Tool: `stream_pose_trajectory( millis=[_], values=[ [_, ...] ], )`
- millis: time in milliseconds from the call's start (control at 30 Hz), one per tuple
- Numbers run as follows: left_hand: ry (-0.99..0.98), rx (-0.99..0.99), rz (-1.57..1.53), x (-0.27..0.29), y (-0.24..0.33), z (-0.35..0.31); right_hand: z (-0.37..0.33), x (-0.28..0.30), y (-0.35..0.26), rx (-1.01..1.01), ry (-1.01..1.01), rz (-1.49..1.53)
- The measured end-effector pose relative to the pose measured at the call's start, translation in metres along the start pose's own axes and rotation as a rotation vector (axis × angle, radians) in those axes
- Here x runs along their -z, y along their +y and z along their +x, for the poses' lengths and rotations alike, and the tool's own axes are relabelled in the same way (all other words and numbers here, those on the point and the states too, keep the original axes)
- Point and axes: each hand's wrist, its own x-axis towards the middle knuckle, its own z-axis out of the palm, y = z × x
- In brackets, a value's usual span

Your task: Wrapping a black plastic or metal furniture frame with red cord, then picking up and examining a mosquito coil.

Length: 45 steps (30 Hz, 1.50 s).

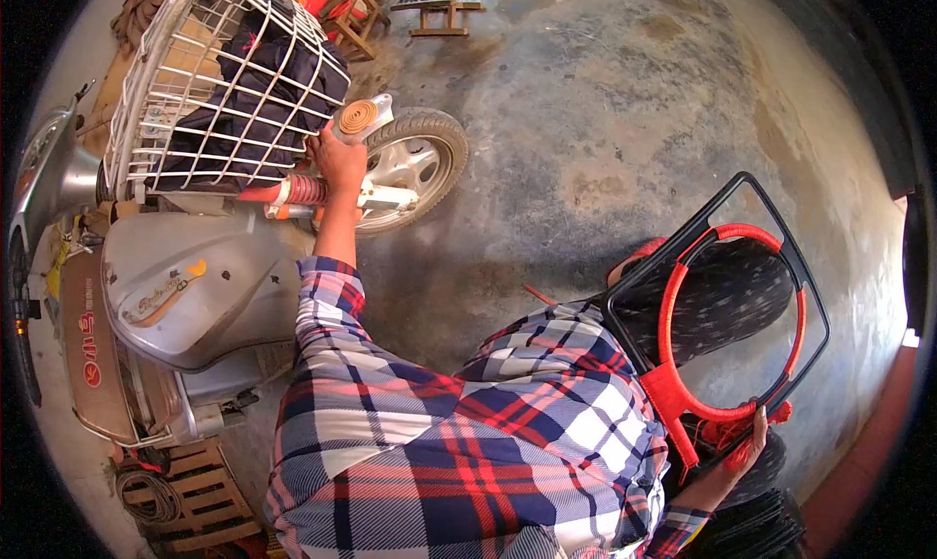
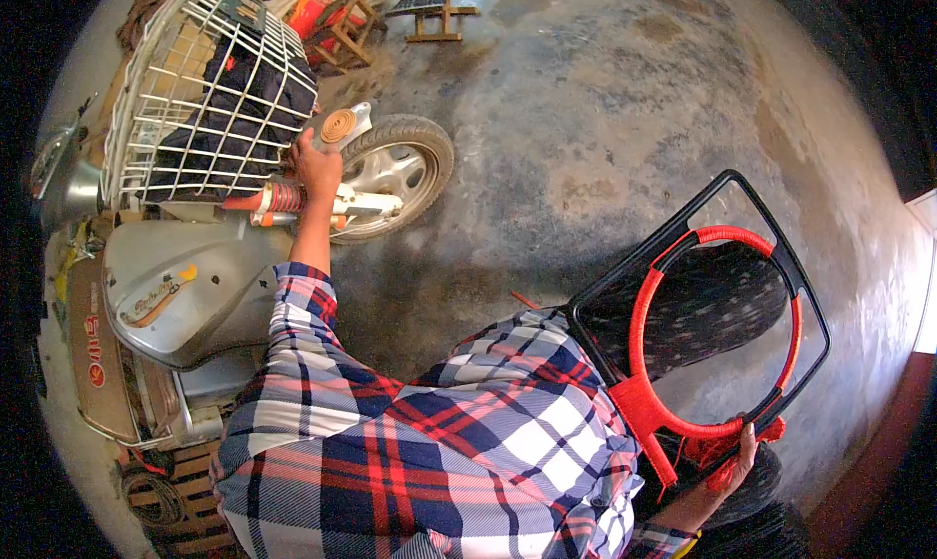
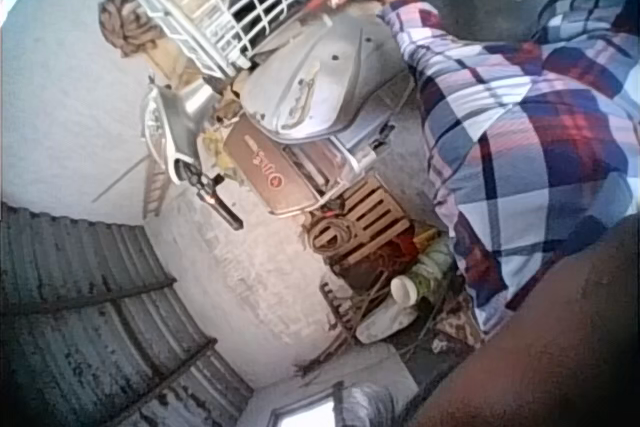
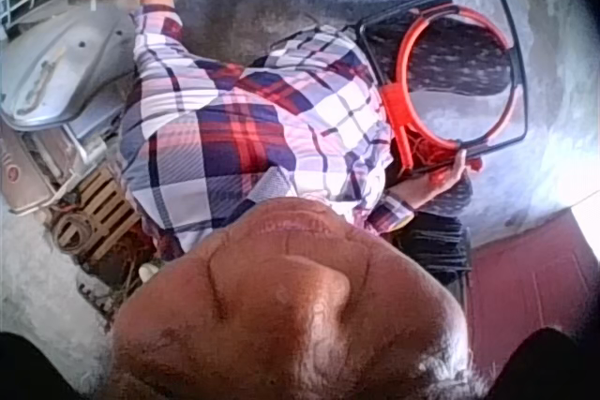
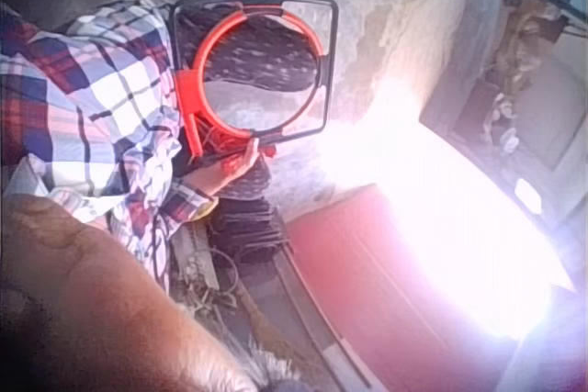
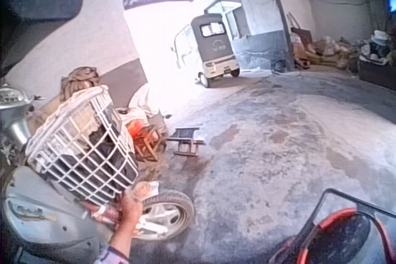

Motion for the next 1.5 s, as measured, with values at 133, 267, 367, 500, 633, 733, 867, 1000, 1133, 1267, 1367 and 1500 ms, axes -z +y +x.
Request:
stream_pose_trajectory(
  millis=[133, 267, 367, 500, 633, 733, 867, 1000, 1133, 1267, 1367, 1500],
  values=[
    [-0.11, 0.004, -0.042, 0.008, 0.007, -0.001, -0.005, -0.006, -0.001, -0.016, 0.054, 0.017],
    [-0.122, -0.026, -0.084, 0.002, -0.003, 0.002, -0.011, -0.02, -0.001, -0.015, 0.078, 0.01],
    [-0.162, -0.037, -0.119, 0.001, -0.003, 0.003, -0.014, -0.023, -0.003, -0.024, 0.036, 0.0],
    [-0.224, -0.026, -0.113, 0.009, 0.001, 0.008, -0.01, -0.015, -0.003, -0.021, 0.09, -0.031],
    [-0.313, -0.042, -0.156, 0.011, 0.004, 0.016, -0.007, -0.008, 0.0, -0.003, 0.121, -0.024],
    [-0.418, -0.051, -0.207, 0.017, 0.01, 0.022, -0.002, 0.004, 0.0, 0.004, 0.112, -0.055],
    [-0.443, -0.114, -0.186, 0.004, -0.01, 0.028, -0.005, -0.004, -0.002, -0.024, 0.099, -0.074],
    [-0.622, -0.06, -0.233, 0.002, -0.005, 0.04, -0.001, 0.005, -0.001, -0.011, 0.132, -0.062],
    [-0.768, -0.006, -0.301, 0.0, -0.002, 0.047, -0.003, 0.003, 0.0, -0.002, 0.165, -0.058],
    [-0.867, 0.008, -0.321, -0.003, -0.011, 0.053, -0.011, -0.016, -0.002, -0.014, 0.155, -0.063],
    [-0.879, 0.012, -0.329, -0.004, -0.013, 0.054, -0.012, -0.02, -0.003, -0.026, 0.155, -0.036],
    [-0.861, 0.025, -0.33, 0.007, 0.003, 0.053, -0.013, -0.02, -0.006, -0.036, 0.106, 0.018]
  ],
)
